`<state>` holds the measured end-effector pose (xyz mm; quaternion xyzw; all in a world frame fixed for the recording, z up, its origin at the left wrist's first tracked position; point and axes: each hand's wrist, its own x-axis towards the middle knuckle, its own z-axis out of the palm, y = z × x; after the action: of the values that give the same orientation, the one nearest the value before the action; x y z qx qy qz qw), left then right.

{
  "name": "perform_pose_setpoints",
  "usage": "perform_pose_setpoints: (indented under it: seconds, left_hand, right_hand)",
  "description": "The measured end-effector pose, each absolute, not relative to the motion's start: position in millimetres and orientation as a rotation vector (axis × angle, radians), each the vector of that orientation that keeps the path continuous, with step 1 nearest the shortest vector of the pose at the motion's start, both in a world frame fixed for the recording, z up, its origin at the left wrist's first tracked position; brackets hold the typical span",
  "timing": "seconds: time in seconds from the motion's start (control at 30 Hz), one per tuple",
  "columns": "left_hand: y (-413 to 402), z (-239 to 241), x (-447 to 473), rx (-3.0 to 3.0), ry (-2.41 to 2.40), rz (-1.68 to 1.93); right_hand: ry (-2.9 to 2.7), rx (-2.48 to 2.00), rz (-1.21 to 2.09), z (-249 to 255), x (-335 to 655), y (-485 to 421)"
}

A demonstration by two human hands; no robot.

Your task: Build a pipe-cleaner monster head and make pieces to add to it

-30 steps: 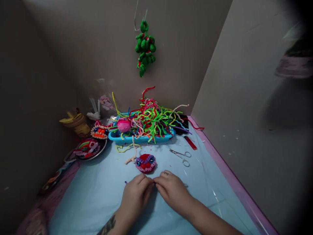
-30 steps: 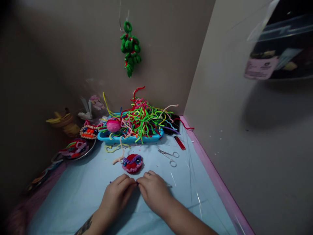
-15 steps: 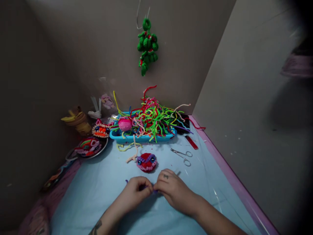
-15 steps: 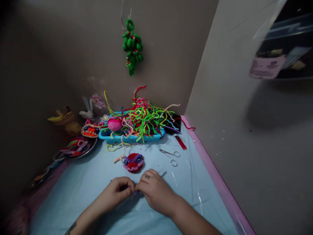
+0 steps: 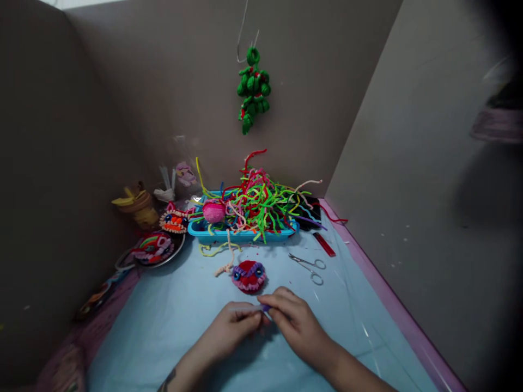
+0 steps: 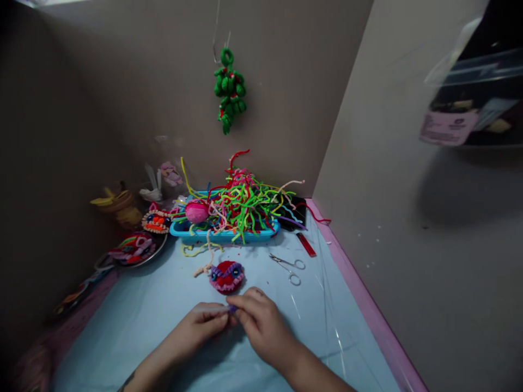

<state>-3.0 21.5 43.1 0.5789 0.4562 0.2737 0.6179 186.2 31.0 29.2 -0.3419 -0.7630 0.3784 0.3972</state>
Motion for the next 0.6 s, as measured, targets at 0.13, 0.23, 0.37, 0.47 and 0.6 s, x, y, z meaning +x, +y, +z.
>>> perform_pose_setpoints:
  seconds: [0.13,0.23,0.37,0.47,0.6]
  left_hand:
    - [19.4,36.2,3.9,1.461,1.215,0.755]
    - [17.0,36.6,4.7,1.533,1.345,0.894]
    - [16.0,40.5,3.9,1.559,1.317,0.942]
    - [17.4,39.1,4.0,1.399,1.283,0.929]
    - [18.8,36.6,5.1,1.130,1.216,0.941]
  right_hand:
    - [-1.887,-0.993,0.974,29.3,185.7,33.6]
    - [-1.866,-1.039,0.961,30.5,185.5,34.3]
    - [-1.850,-1.057,0.949,30.7,184.5,33.9]
    - [-1.847,-1.059,0.903,28.8,183.6,33.6]
    - [-1.875,-1.055,0.737,25.5,182.6,32.8]
